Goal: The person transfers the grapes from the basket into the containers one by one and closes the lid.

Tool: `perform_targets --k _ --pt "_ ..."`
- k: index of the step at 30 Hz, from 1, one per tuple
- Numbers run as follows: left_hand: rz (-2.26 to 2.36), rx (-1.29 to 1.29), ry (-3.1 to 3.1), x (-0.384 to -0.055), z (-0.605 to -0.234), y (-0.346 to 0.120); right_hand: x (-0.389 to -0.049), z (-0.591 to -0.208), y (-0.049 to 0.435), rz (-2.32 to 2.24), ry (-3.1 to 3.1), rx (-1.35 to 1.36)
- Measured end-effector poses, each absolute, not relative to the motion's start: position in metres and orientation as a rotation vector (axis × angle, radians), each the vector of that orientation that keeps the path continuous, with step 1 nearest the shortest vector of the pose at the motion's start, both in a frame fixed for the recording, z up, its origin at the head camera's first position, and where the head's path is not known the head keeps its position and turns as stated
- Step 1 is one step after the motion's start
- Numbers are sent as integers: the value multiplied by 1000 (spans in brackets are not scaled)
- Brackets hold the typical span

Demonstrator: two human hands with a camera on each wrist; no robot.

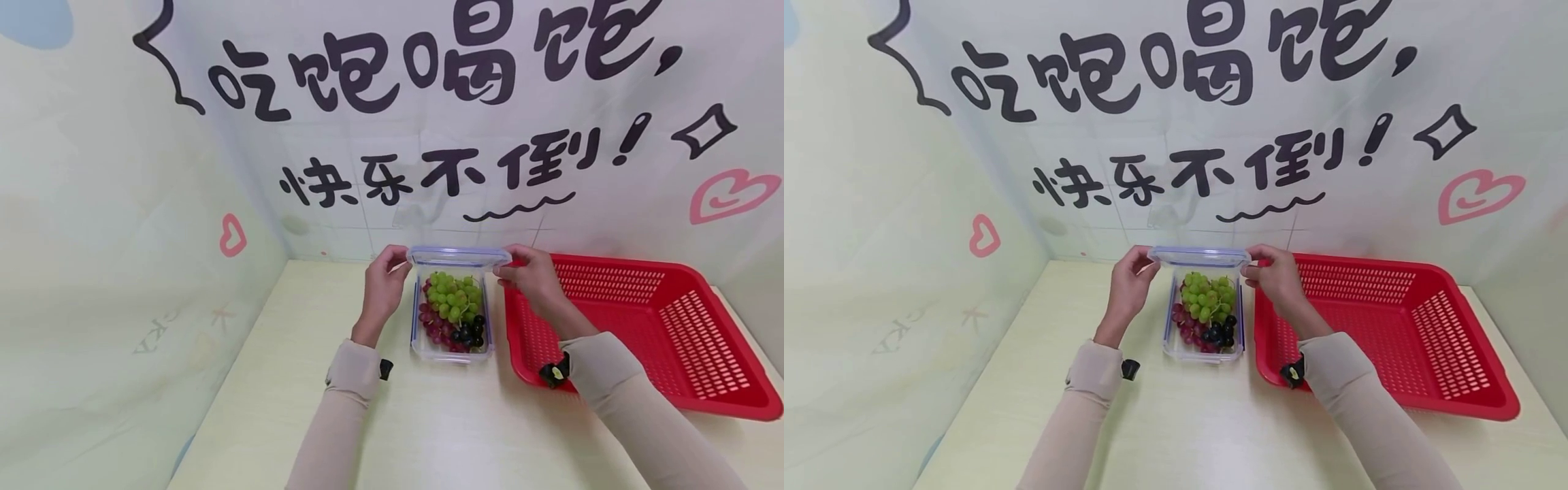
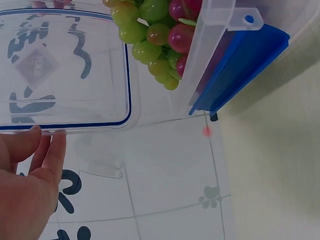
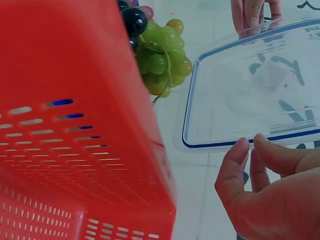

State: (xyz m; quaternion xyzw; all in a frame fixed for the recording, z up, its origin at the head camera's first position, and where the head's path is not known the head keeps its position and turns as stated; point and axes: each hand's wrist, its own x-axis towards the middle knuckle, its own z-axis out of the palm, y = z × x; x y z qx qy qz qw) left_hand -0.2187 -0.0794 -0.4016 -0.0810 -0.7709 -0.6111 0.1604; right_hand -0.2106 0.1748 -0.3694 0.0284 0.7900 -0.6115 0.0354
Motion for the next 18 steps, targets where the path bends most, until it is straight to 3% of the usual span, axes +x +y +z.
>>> perform_targets --k 9,18 --pt "-1750 -228 -2249 -226 -413 -75 -213 -378 177 -1938 2364 109" --pt "-1761 -294 -2235 -233 -424 -74 -215 -380 178 -1692 2523 154"
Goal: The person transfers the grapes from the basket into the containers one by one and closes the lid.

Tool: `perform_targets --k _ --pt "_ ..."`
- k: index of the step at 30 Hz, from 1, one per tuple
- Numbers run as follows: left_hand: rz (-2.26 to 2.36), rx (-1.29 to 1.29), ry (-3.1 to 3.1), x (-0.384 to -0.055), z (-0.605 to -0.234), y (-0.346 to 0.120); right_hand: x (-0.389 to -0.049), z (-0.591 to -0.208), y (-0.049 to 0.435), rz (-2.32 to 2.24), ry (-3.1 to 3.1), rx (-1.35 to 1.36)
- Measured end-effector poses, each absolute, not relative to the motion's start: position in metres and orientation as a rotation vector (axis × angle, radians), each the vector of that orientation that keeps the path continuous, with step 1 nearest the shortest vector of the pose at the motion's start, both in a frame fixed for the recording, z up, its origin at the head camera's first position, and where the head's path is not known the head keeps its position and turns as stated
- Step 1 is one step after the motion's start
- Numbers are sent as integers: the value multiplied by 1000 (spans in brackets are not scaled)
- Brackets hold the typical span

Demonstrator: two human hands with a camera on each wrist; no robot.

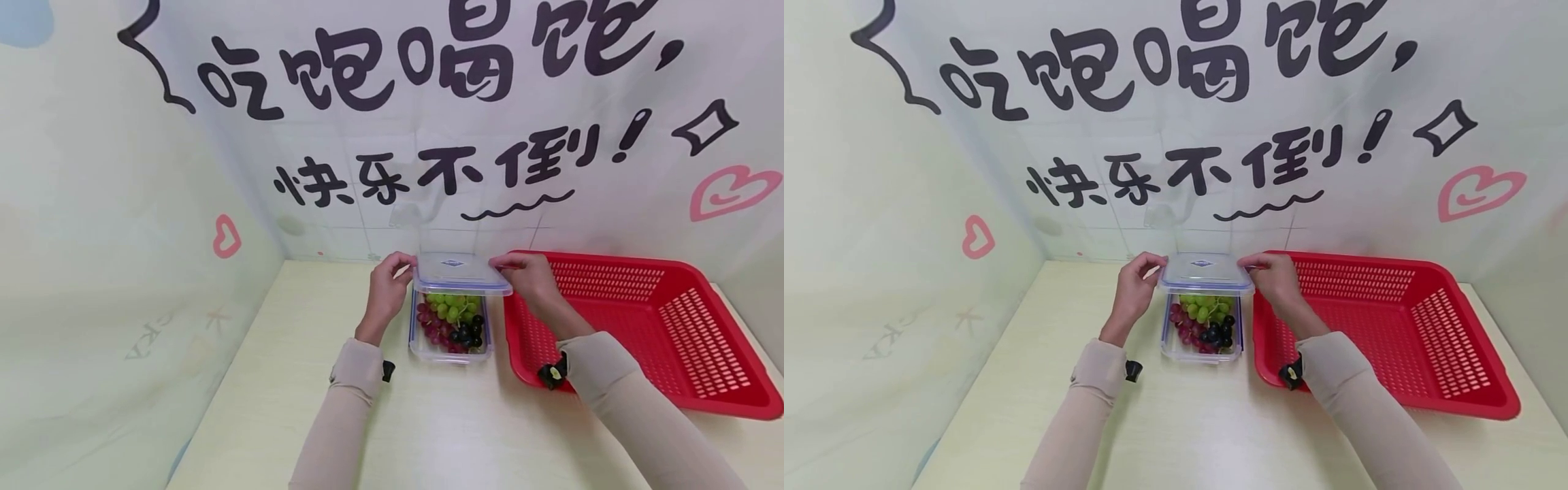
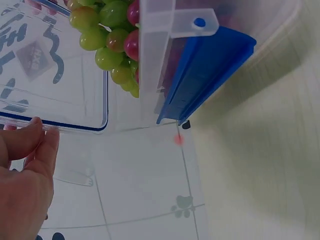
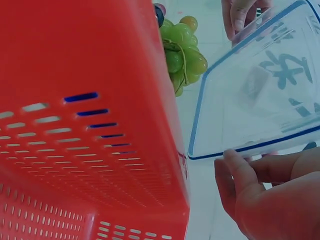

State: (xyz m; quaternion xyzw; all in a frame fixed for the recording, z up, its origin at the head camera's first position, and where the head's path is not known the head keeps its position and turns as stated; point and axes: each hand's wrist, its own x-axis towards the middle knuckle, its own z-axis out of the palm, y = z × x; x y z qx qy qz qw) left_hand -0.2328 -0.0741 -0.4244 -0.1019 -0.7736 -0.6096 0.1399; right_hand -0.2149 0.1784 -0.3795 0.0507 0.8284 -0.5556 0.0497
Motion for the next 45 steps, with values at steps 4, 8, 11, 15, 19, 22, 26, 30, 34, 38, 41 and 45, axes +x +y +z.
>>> perform_targets --k 4,8,11,15,19,22,26,30,34,38,41,45 --pt "-1751 -283 -2254 -234 -428 -73 -214 -379 176 -1634 2505 151" --pt "-1760 -260 -2276 -236 -432 -73 -215 -380 174 -1567 2498 144" --pt "-1770 -253 -2276 -238 -437 -73 -216 -381 172 -1519 2492 130" --pt "-1796 -250 -2280 -239 -443 -74 -217 -381 169 -1440 2465 102" --pt "-1802 -255 -2292 -237 -449 -77 -216 -381 164 -1358 2470 46" --pt "-1785 -274 -2310 -234 -455 -78 -215 -382 162 -1300 2479 8" --pt "-1799 -316 -2320 -231 -463 -80 -215 -385 159 -1217 2500 -12" --pt "-1825 -340 -2323 -228 -468 -81 -214 -387 156 -1160 2528 -42" --pt "-1777 -380 -2379 -227 -471 -83 -213 -388 153 -1099 2562 -65" --pt "-1682 -457 -2412 -225 -472 -84 -212 -390 151 -1054 2582 -50" --pt "-1630 -445 -2428 -226 -471 -83 -212 -391 150 -1042 2590 -38" --pt "-1624 -364 -2492 -226 -469 -79 -211 -391 147 -1048 2581 -28"
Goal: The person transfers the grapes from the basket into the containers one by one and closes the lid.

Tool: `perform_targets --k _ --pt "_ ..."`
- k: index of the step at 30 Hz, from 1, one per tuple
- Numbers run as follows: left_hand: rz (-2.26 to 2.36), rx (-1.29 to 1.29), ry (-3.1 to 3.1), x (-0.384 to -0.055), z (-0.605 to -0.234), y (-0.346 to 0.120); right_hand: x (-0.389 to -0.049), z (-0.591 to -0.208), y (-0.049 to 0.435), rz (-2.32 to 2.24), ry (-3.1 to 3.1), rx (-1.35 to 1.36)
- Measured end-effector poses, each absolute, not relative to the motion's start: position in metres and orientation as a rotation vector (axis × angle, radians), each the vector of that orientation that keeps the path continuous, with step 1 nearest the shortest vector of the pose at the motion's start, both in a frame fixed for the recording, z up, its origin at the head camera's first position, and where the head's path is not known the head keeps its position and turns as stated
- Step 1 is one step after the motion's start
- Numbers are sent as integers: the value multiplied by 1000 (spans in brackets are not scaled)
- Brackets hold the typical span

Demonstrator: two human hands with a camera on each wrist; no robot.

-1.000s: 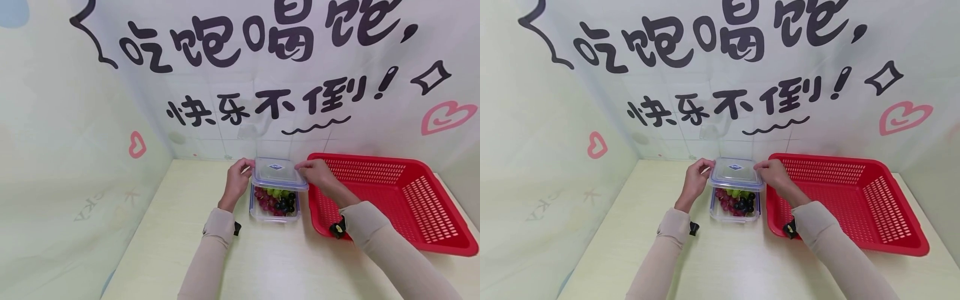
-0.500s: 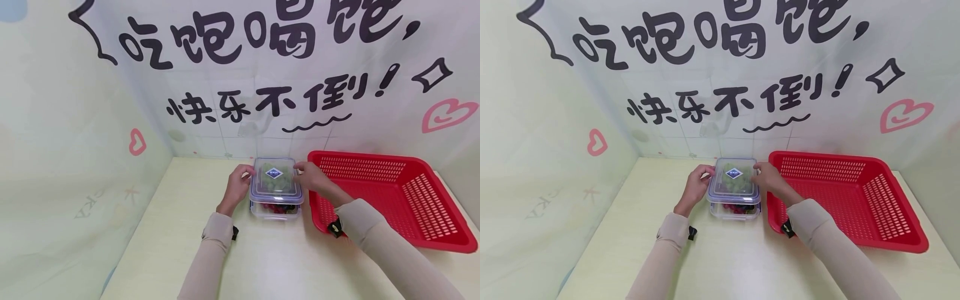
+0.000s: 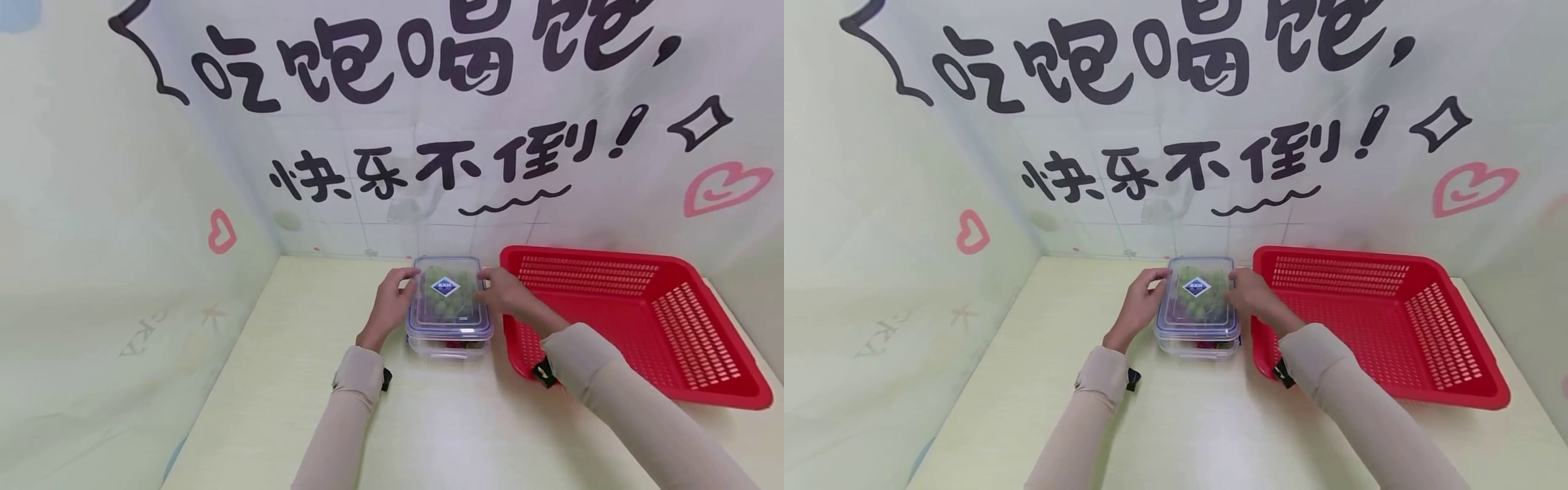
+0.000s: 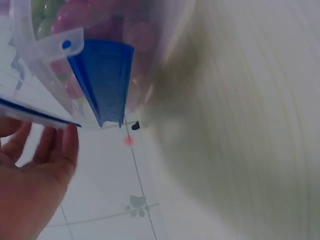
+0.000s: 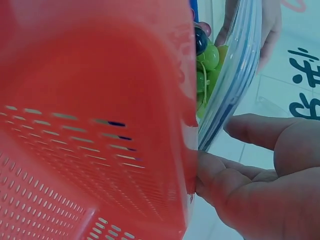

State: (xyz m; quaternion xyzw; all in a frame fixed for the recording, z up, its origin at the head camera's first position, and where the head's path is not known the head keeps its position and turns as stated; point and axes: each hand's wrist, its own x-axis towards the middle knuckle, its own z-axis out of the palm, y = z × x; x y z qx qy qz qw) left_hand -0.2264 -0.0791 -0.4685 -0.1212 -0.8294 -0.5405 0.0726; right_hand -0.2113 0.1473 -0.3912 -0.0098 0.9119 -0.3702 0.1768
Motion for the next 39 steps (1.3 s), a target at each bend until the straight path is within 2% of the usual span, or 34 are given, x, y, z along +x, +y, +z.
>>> perform_targets --k 11,24,39 --pt "-1563 -228 -2721 -224 -466 -77 -206 -393 135 -1057 2511 31" --pt "-1639 -149 -2693 -222 -468 -71 -190 -413 124 -1409 2402 170" --pt "-1658 -131 -2651 -223 -476 -68 -177 -452 117 -1174 3004 -68"
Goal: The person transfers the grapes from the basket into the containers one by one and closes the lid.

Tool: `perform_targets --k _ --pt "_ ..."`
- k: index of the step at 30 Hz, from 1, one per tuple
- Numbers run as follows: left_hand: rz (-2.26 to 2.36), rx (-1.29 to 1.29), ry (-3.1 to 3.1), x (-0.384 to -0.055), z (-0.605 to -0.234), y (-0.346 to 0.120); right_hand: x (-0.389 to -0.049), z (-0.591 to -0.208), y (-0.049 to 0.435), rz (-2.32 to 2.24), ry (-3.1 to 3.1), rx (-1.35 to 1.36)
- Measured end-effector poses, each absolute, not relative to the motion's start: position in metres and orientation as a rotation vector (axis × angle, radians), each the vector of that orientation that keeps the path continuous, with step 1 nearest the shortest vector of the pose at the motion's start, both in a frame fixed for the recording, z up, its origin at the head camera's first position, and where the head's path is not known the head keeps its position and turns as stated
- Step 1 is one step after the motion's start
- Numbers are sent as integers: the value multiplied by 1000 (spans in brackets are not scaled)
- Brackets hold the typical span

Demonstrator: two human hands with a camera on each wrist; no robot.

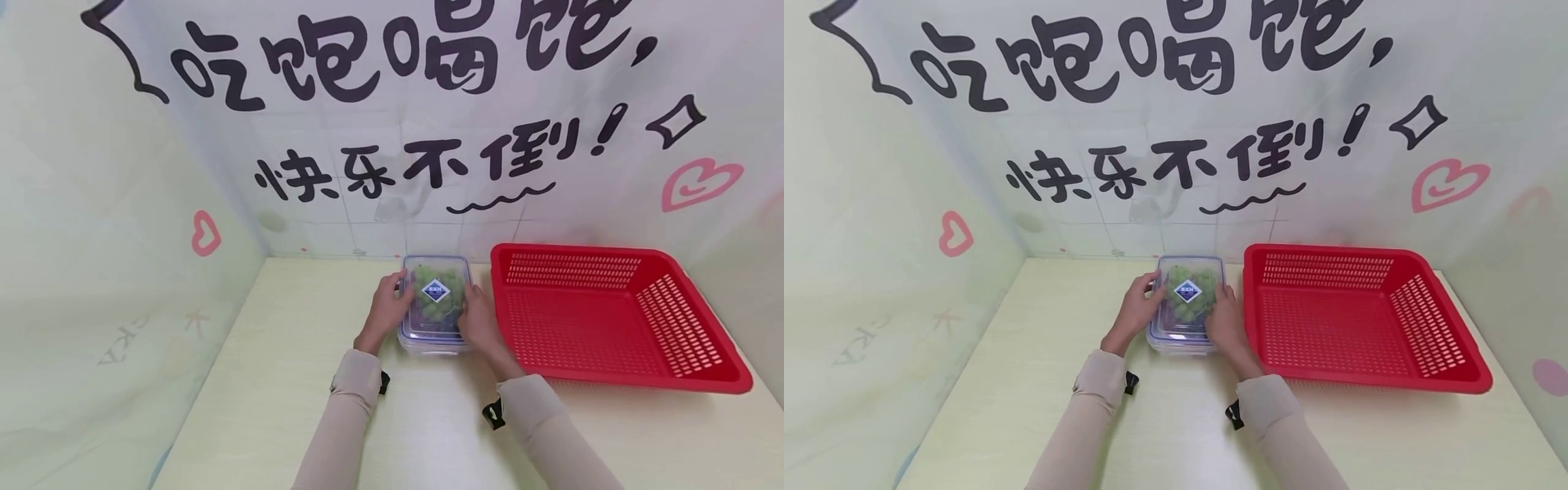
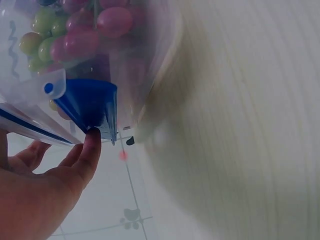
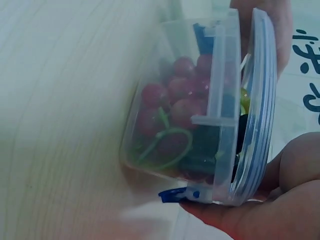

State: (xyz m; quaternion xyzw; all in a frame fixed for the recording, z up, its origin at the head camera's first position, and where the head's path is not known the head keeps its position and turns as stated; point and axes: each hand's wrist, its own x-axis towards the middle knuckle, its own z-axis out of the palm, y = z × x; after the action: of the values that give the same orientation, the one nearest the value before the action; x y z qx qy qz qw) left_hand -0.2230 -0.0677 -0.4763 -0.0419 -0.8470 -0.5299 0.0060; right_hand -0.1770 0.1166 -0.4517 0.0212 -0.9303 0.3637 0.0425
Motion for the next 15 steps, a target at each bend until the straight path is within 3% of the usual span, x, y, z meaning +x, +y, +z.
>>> perform_targets --k 15 --pt "-1642 -169 -2574 -221 -487 -62 -178 -461 126 1005 -2857 134"
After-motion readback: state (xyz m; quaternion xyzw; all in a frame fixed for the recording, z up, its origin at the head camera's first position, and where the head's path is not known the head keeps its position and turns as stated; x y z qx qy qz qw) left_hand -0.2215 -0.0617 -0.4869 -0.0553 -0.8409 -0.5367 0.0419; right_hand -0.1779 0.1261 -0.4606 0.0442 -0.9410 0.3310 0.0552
